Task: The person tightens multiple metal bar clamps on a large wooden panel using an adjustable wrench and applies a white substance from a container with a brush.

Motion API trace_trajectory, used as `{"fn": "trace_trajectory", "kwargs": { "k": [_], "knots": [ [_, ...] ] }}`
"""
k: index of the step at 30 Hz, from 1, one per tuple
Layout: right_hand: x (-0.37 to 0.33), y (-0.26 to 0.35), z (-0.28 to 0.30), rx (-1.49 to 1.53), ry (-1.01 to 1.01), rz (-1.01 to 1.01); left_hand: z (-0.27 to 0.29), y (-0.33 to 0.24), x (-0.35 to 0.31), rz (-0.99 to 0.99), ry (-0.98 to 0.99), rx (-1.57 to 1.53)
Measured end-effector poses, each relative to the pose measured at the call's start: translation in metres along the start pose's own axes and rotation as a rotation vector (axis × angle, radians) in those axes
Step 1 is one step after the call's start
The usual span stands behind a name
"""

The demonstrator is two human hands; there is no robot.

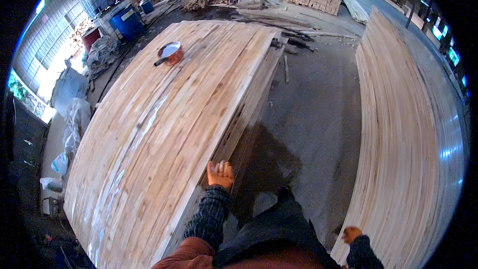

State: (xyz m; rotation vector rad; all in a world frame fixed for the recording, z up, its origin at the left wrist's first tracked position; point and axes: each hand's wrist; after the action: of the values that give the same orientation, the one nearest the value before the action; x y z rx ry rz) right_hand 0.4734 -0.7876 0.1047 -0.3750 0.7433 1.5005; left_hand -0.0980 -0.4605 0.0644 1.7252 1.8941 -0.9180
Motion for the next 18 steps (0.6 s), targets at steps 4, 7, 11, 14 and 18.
{"fn": "trace_trajectory", "kwargs": {
  "k": [4, 7, 11, 14, 18],
  "knots": [
    [0.037, -0.093, -0.002, -0.032, 0.033, 0.39, -0.024, -0.022, 0.113, -0.036, -0.222, -0.263],
    [0.09, -0.152, 0.041, -0.098, 0.038, 0.382, -0.037, -0.051, 0.125, -0.076, -0.37, -0.163],
    [0.212, -0.24, 0.174, -0.351, 0.071, 0.246, -0.051, -0.113, 0.129, -0.463, -0.081, 0.098],
    [0.314, -0.269, 0.308, -0.261, -0.22, 0.065, -0.163, -0.074, 0.139, -0.414, -0.354, 0.131],
    [0.492, -0.175, 0.47, 1.522, -0.332, -0.267, -0.159, 0.002, 0.203, 0.236, -0.475, -0.137]
  ]
}}
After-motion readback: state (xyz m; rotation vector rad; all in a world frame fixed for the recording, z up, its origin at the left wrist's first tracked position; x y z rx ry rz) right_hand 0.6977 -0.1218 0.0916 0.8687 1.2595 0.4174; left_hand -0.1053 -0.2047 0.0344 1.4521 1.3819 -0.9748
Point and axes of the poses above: each hand's wrist, its own x-axis towards the middle knuckle, its own z-axis out of the back of the hand, y = z × x, and after that the axes turned 3 degrees about -x, right-handed
